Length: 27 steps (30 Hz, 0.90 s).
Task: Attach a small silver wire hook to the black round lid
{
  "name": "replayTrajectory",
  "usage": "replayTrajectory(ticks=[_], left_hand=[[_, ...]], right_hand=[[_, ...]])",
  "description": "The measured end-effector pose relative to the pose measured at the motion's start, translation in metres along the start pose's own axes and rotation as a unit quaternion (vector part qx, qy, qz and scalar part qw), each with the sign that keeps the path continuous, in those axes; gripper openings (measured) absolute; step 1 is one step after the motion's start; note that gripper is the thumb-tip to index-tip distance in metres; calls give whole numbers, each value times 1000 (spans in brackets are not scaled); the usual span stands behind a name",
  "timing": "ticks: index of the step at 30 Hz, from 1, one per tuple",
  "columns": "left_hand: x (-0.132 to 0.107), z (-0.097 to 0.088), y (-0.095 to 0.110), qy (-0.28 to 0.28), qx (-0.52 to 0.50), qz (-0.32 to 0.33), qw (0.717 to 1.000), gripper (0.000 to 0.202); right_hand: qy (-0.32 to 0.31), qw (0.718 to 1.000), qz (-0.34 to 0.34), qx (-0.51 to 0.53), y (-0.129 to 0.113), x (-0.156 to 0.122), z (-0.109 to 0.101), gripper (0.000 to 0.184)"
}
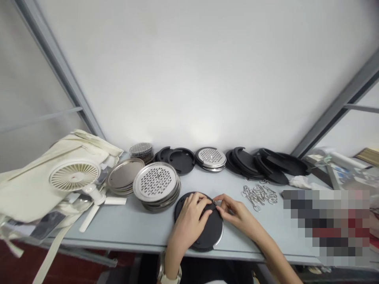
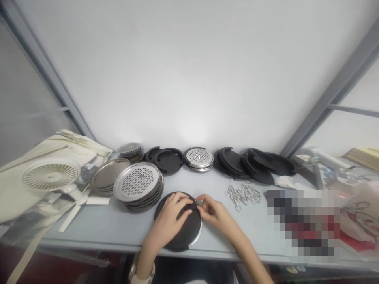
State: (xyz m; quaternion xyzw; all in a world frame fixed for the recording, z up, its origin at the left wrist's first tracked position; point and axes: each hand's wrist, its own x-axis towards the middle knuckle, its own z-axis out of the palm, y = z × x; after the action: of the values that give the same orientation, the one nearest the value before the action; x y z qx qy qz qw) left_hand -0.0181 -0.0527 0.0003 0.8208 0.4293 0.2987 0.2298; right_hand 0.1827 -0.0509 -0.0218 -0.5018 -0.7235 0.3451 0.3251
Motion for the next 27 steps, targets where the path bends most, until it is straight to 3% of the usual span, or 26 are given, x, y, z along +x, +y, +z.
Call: replayTrajectory(ticks=[6, 13, 27], left_hand=[[2, 1, -2, -30, 8, -21, 999, 23], [7, 3, -10, -64, 9, -17, 998, 25], [8, -5, 1, -50, -13, -60, 997, 25]], right_hand=[[7, 999, 27, 46, 10, 4, 6, 30], [7, 994, 61, 86, 2, 4, 4, 26], [26, 995, 71, 72, -5, 2, -1, 25]])
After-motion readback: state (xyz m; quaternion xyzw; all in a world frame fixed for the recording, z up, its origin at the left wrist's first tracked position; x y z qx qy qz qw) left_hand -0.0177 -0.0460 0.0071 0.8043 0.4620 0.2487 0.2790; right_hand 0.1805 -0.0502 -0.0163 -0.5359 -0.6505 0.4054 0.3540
